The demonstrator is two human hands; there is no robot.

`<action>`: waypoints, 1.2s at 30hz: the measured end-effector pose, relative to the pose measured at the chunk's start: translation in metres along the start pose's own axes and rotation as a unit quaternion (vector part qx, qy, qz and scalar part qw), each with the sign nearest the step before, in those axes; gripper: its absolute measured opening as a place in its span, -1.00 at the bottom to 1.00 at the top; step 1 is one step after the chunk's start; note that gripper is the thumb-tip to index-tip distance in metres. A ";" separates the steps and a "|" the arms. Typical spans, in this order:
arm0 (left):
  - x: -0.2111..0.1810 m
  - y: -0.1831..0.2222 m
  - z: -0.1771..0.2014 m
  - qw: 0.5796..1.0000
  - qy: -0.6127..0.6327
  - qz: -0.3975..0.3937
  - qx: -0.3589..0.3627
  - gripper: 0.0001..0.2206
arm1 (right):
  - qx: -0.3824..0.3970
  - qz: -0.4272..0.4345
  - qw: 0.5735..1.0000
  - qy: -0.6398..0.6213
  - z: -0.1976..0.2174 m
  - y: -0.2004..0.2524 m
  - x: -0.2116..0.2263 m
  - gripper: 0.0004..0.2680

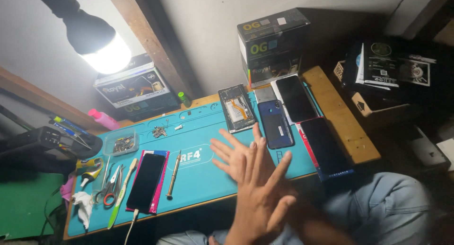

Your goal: Assembling a mobile phone by installing the motherboard and connecting internal ribbon cables on a repair mat.

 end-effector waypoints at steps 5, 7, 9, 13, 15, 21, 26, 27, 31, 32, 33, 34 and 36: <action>0.088 -0.002 0.029 0.985 -0.043 0.165 -0.028 -0.40 | 0.071 -0.017 0.995 -0.071 -0.060 0.047 -0.012 -0.27; 0.088 0.007 0.035 0.962 -0.007 0.270 -0.051 -0.42 | 0.158 -0.026 0.987 -0.002 -0.078 0.052 -0.025 -0.26; 0.045 0.007 0.025 0.979 -0.006 0.201 -0.034 -0.40 | 0.164 -0.009 0.975 -0.149 -0.073 0.042 -0.025 -0.25; 0.009 0.019 0.005 0.996 0.005 0.093 -0.010 -0.37 | 0.134 -0.001 0.982 -0.133 -0.089 0.056 -0.030 -0.28; 0.047 0.026 0.014 0.996 -0.065 0.046 -0.036 -0.32 | 0.092 0.006 0.989 -0.115 -0.096 0.059 -0.032 -0.32; 0.090 0.052 0.037 0.966 -0.006 0.232 -0.114 -0.24 | 0.004 0.020 0.998 -0.066 -0.126 0.053 -0.059 -0.40; 0.030 0.053 0.049 0.993 0.016 0.063 -0.098 -0.36 | -0.068 0.036 0.996 -0.040 -0.135 0.051 -0.076 -0.45; 0.046 0.056 0.051 0.994 -0.009 0.034 -0.107 -0.44 | -0.090 0.039 0.995 -0.035 -0.135 0.051 -0.079 -0.47; 0.066 0.062 0.084 0.981 0.037 0.147 -0.118 -0.46 | -0.137 0.042 0.989 -0.031 -0.128 0.045 -0.089 -0.50; 0.060 0.067 0.083 0.980 0.029 0.153 -0.120 -0.43 | -0.157 0.041 0.986 0.044 -0.118 0.043 -0.085 -0.41; 0.055 0.069 0.084 0.979 0.020 0.158 -0.125 -0.39 | -0.173 0.037 0.977 0.121 -0.109 0.040 -0.080 -0.32; 0.044 0.073 0.084 0.979 0.019 0.161 -0.125 -0.39 | -0.174 0.035 0.977 0.120 -0.095 0.035 -0.077 -0.32; 0.013 0.075 0.082 0.981 0.116 0.110 -0.111 -0.37 | -0.141 0.031 0.982 0.119 -0.077 0.022 -0.070 -0.30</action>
Point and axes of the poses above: each hand's wrist, its own y-axis away from the middle knuckle, its own z-axis out of the back of the hand, x = y × z, the point moved 9 cm from there along -y, towards the middle knuckle, and after that the axes turned 3 degrees about x, right-handed, at the moved point
